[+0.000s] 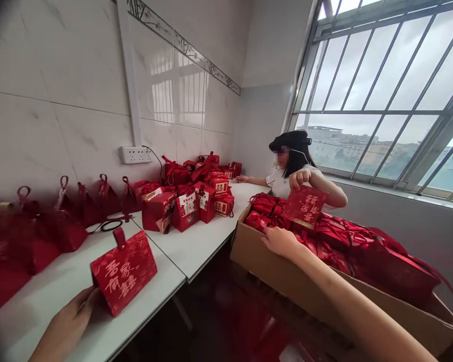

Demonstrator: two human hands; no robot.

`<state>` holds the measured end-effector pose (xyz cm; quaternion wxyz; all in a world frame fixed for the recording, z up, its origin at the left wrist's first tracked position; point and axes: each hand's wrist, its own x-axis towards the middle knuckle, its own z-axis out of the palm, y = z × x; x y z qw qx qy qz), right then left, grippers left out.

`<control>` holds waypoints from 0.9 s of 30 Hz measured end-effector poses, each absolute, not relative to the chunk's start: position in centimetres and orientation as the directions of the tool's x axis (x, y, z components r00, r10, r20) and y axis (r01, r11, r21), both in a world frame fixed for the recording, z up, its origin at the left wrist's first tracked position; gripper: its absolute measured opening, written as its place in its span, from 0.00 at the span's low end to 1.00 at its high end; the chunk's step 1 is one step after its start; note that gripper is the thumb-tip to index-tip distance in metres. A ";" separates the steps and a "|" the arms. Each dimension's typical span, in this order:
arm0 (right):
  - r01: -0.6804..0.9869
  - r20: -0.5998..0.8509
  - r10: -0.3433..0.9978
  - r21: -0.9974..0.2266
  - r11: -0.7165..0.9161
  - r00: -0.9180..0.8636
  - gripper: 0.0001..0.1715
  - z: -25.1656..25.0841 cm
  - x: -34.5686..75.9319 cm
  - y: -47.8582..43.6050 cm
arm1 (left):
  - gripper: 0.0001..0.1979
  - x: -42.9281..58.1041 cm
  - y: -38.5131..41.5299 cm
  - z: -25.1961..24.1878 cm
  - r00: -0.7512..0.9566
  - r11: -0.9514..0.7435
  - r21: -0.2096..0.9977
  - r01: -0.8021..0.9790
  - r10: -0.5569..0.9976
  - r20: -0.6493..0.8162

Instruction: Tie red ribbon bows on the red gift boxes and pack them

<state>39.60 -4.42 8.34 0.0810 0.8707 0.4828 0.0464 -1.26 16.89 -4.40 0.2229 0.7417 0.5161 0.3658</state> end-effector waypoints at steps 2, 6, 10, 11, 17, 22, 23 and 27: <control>0.874 -0.012 0.886 0.171 -0.455 0.463 0.19 9.1 36.7 -5.4 | 0.17 -1.8 16.8 -4.1 0.253 -0.328 0.726 0.604 0.943 0.216; 0.985 -0.006 0.985 0.032 -0.172 0.173 0.18 9.8 31.0 -5.0 | 0.16 -2.8 17.1 -3.6 0.268 -0.337 0.726 0.600 0.939 0.215; 0.972 -0.080 0.985 -0.194 0.136 -0.154 0.14 8.4 26.7 -1.4 | 0.12 -4.3 18.4 -3.8 0.156 -0.290 0.796 0.531 0.957 0.244; 0.952 -0.080 0.972 -0.235 0.198 -0.222 0.14 7.7 25.8 -0.2 | 0.12 -4.6 18.7 -3.9 0.098 -0.259 0.839 0.478 0.965 0.242; 0.817 0.271 0.878 -0.334 0.471 -0.396 0.10 2.9 19.7 8.5 | 0.31 -5.2 18.5 -4.4 -0.051 -0.311 0.942 0.124 0.946 0.319; 0.740 0.755 0.623 -0.296 0.604 -0.206 0.09 1.5 16.8 13.3 | 0.38 -4.8 16.3 -3.9 0.167 -0.393 0.898 0.200 0.916 0.364; 0.739 0.771 0.592 -0.254 0.624 -0.234 0.08 1.5 17.4 13.2 | 0.38 -4.7 16.0 -3.8 0.184 -0.365 0.901 0.236 0.927 0.328; 0.783 0.762 0.515 -0.017 0.622 -0.393 0.07 2.0 24.1 9.7 | 0.29 -4.1 15.5 -3.5 0.093 -0.273 0.845 0.460 0.961 0.260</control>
